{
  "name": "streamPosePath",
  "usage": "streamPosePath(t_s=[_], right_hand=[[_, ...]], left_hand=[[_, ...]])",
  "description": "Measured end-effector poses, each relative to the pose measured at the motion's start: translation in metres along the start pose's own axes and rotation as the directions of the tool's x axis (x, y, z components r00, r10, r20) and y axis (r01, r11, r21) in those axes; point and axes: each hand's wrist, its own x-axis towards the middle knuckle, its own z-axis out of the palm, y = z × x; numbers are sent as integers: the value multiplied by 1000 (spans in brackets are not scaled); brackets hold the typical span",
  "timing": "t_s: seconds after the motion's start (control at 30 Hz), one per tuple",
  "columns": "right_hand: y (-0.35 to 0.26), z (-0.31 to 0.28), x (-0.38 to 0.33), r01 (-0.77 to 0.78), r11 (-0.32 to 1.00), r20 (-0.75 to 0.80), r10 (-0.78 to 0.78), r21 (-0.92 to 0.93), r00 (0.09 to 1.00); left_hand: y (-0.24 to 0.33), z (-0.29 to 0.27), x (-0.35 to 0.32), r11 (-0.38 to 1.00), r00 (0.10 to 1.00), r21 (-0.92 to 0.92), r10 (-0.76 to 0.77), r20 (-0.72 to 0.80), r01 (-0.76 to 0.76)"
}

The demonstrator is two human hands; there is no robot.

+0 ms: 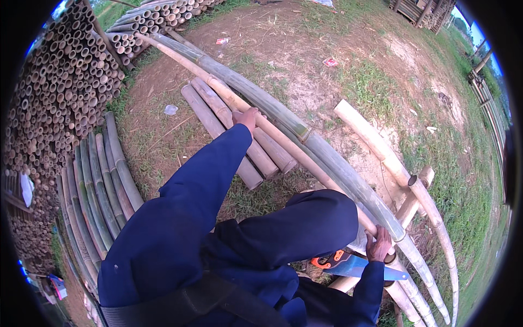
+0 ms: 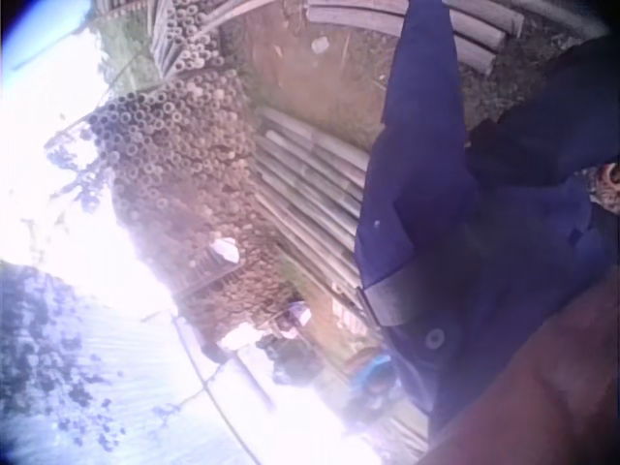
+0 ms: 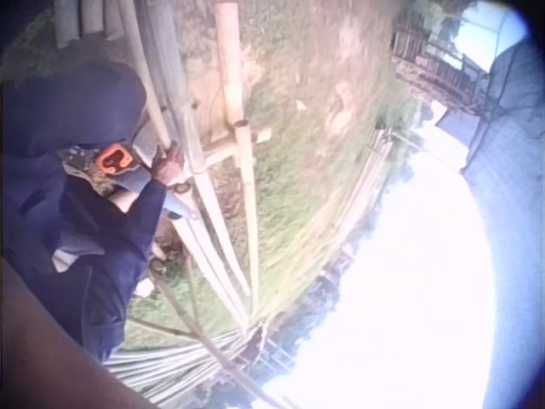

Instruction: The person uses a hand saw to cut bamboo poles into shorter sections. They position each pole on a makeshift wooden stand, saw through it, and then move the cut pieces aside. The process is repeated for multiple bamboo poles.

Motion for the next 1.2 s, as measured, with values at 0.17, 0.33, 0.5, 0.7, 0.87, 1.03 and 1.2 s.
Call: streamPosePath(t_s=[0.17,0.33,0.5,0.7,0.87,1.03,1.2], right_hand=[[13,-24,-9,-185,973,85,175,139,981],[42,-45,-13,-221,962,80,210,160,974],[81,-62,-20,-238,963,110,224,127,968],[122,-82,-26,-378,870,140,351,318,926],[151,-99,-46,-356,912,114,339,202,934],[140,-109,-35,-358,934,94,357,-1,929],[98,-79,11,-250,963,93,242,98,966]], left_hand=[[8,34,-24,976,997,202,71,33,-76],[-13,51,-27,992,990,128,-19,137,2],[-27,68,-56,991,978,129,-46,203,20],[-44,86,-93,997,967,62,-57,247,43],[-36,96,-131,993,939,51,-116,323,105],[-44,116,-135,991,941,43,-131,312,123],[-49,114,-111,989,934,33,-146,325,143]])
